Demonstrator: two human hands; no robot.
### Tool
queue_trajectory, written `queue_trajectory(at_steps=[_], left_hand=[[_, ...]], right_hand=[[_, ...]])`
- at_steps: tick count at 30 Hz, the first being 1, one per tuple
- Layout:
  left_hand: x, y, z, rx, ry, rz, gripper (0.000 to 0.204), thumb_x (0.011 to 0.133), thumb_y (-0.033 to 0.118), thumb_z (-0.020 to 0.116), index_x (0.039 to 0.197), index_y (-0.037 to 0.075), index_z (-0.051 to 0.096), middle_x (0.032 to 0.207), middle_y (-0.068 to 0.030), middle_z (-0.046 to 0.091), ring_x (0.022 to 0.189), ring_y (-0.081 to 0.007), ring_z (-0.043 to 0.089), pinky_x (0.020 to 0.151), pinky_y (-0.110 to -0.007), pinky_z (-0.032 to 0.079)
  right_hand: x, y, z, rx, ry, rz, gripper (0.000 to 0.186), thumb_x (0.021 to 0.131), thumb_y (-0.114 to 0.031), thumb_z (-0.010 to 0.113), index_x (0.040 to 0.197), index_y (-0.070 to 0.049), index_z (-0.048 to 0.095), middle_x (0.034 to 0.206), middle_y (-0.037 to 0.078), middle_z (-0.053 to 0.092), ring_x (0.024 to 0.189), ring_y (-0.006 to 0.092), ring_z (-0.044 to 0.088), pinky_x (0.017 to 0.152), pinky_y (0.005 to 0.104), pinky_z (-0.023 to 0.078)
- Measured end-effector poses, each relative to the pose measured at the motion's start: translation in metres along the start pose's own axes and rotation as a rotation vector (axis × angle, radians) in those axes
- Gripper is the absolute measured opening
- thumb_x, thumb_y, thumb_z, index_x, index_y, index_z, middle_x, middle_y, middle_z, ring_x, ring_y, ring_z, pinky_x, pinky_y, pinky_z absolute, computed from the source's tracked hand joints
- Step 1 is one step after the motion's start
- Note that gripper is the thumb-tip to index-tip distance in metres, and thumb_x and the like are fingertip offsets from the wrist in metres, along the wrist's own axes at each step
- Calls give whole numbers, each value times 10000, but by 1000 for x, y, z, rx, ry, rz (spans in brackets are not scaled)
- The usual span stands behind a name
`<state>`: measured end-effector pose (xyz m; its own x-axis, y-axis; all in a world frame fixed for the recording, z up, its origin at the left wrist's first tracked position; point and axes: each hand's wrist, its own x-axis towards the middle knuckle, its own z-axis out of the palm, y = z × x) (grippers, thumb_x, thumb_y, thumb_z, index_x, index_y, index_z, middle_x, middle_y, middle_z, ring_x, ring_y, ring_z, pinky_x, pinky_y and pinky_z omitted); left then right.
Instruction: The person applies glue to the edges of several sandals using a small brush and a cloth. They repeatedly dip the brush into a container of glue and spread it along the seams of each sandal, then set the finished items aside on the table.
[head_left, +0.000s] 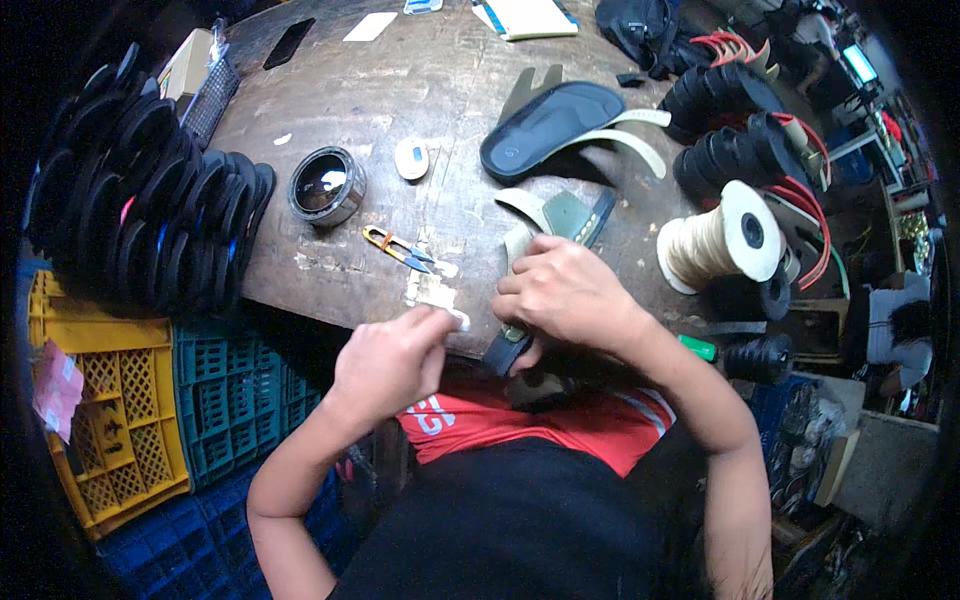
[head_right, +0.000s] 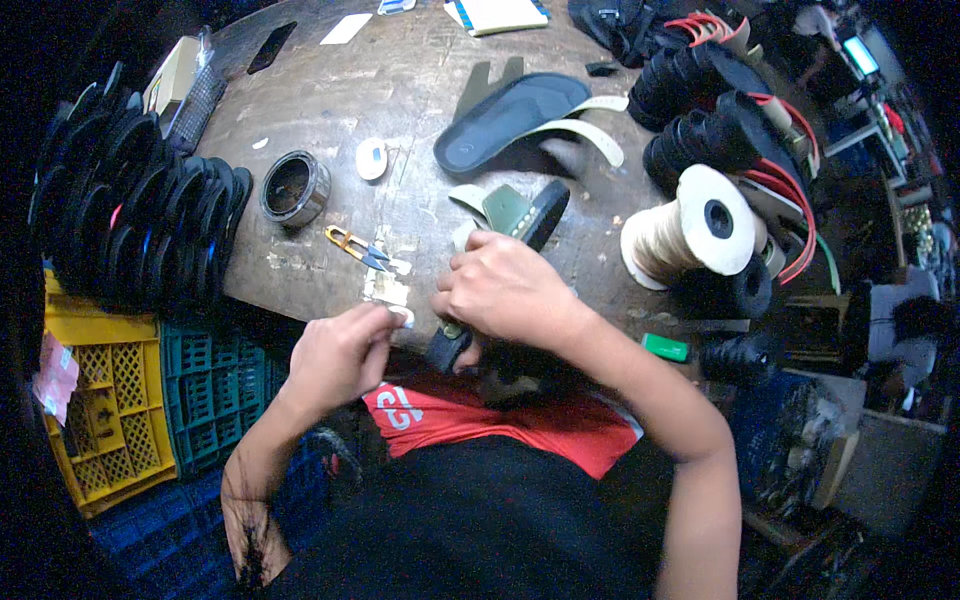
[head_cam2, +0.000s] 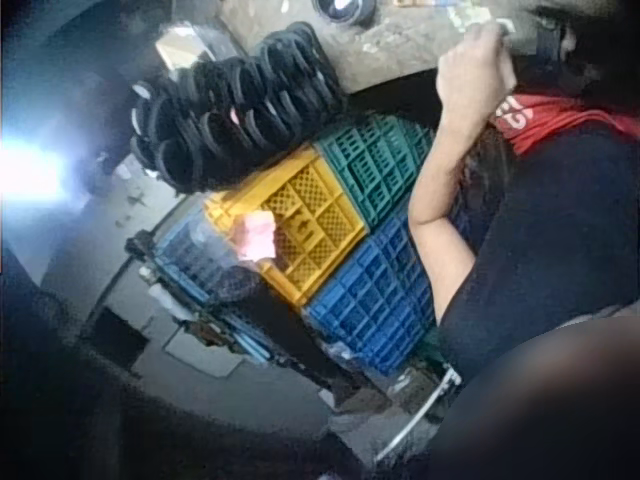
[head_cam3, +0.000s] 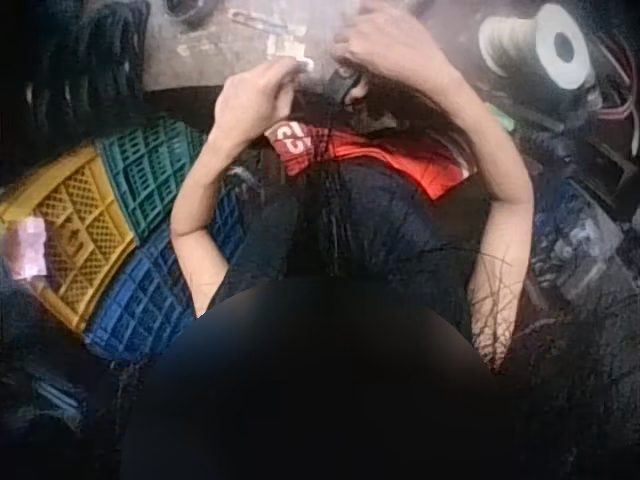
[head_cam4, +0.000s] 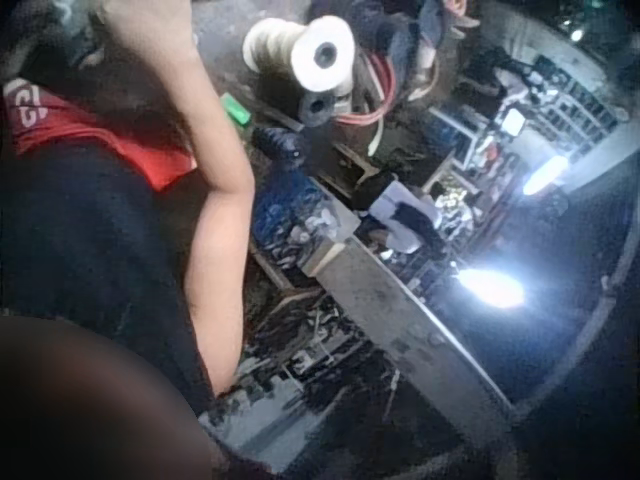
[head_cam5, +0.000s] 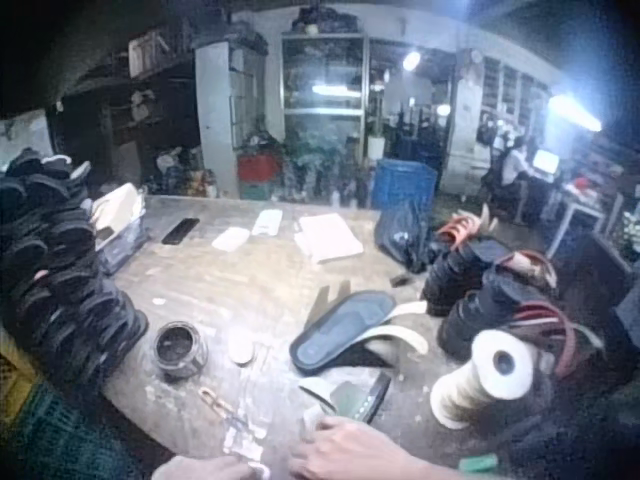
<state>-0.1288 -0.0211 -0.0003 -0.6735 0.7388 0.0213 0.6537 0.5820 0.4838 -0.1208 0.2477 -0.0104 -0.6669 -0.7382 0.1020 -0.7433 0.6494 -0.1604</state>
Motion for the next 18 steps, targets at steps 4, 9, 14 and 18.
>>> queue_trajectory(at_steps=[4,9,14,18], left_hand=[[2,-20,15,-193,316,-122,141,935,39,683,1070,63,716,1007,-160,754,904,-403,743,765,-475,598],[26,-41,43,-511,442,-237,173,978,18,649,1134,11,721,971,-195,747,844,-312,759,781,-381,578],[39,-54,60,-699,488,-221,182,1026,47,639,1175,-30,710,946,-99,742,872,-133,689,798,-303,543],[43,-59,63,-853,453,-254,198,1049,55,626,1219,-10,703,944,-51,712,837,-101,660,777,-282,536]], right_hand=[[-7,-8,-10,-28,-76,44,491,720,-636,753,891,-177,714,896,-9,691,964,198,700,921,379,507],[-16,-21,-22,18,-28,92,640,780,-745,725,905,-117,724,909,42,682,984,235,678,1066,455,450],[-23,-27,-22,93,16,138,406,949,-526,701,899,-128,761,883,42,682,960,236,671,1088,478,433],[-22,-29,-16,105,34,187,301,972,-419,699,854,-155,780,839,22,704,921,221,679,1078,466,440]])
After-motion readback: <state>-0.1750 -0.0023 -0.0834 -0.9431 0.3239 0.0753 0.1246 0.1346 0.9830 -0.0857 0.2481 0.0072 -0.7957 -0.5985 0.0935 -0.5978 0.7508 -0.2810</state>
